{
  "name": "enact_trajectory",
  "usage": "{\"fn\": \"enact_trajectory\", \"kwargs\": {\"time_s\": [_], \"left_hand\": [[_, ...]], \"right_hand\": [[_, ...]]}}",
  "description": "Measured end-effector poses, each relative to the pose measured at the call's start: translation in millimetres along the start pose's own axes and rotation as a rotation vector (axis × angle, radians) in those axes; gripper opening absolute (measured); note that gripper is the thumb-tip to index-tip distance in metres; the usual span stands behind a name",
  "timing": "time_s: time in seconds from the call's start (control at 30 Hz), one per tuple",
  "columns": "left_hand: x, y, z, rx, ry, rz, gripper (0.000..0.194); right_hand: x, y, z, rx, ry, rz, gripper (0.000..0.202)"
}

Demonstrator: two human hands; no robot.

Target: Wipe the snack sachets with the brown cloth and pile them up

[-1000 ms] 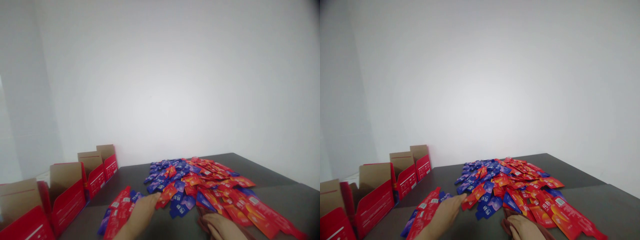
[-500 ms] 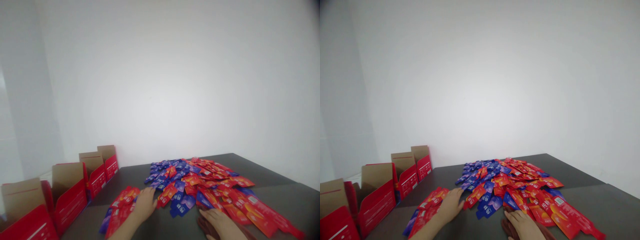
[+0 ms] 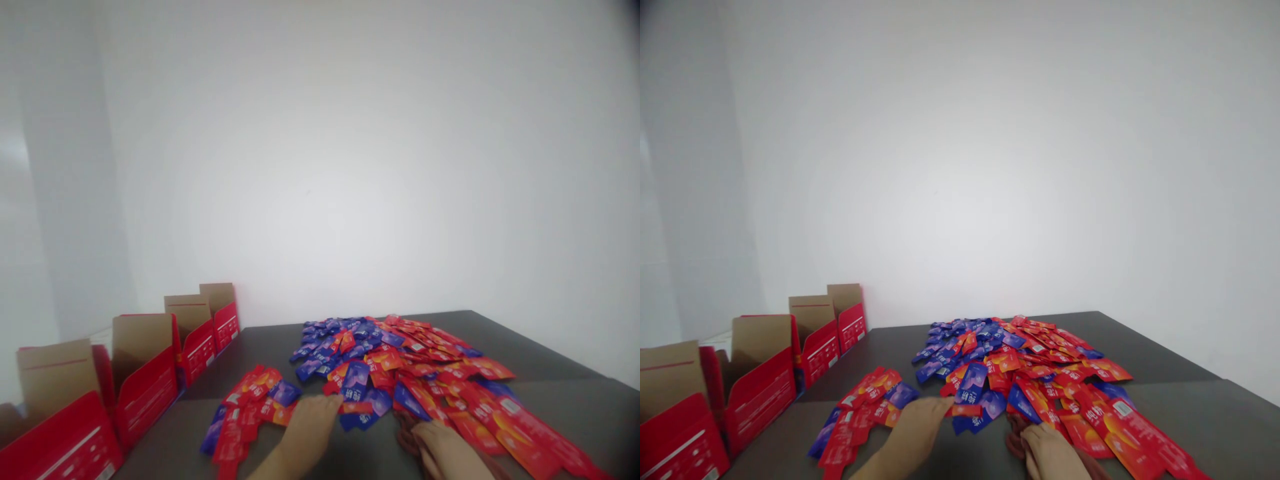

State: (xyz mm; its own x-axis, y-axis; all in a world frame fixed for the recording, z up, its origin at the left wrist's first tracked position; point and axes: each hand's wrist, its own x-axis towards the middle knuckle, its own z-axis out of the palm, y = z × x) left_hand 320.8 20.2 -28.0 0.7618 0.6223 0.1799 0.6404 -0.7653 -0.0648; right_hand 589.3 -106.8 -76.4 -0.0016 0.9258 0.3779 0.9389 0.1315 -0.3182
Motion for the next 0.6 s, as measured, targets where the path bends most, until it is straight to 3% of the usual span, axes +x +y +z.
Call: {"fn": "enact_trajectory", "kwargs": {"time_s": [0.1, 0.17, 0.27, 0.37, 0.5, 0.6], "left_hand": [[-3, 30, 18.1, -0.009, -0.055, 0.161, 0.045], [4, 48, 33.9, -0.013, -0.09, 0.181, 0.041], [15, 64, 50.8, -0.104, -0.073, 0.216, 0.032], [11, 59, 52.8, -0.34, -0.021, 0.244, 0.037], [-6, 38, 44.5, -0.545, 0.038, 0.031, 0.041], [-10, 31, 41.1, -0.582, 0.036, -0.041, 0.031]], "right_hand": [[2, 4, 1, 0.038, 0.029, 0.049, 0.038], [0, 5, -1, 0.061, 0.063, 0.059, 0.041], [-6, -4, -8, 0.126, 0.056, -0.044, 0.041], [-9, -19, -12, 0.073, -0.068, -0.163, 0.037], [-8, -35, -12, -0.059, -0.106, -0.092, 0.039], [-2, -43, -11, -0.116, -0.143, -0.089, 0.038]]}}
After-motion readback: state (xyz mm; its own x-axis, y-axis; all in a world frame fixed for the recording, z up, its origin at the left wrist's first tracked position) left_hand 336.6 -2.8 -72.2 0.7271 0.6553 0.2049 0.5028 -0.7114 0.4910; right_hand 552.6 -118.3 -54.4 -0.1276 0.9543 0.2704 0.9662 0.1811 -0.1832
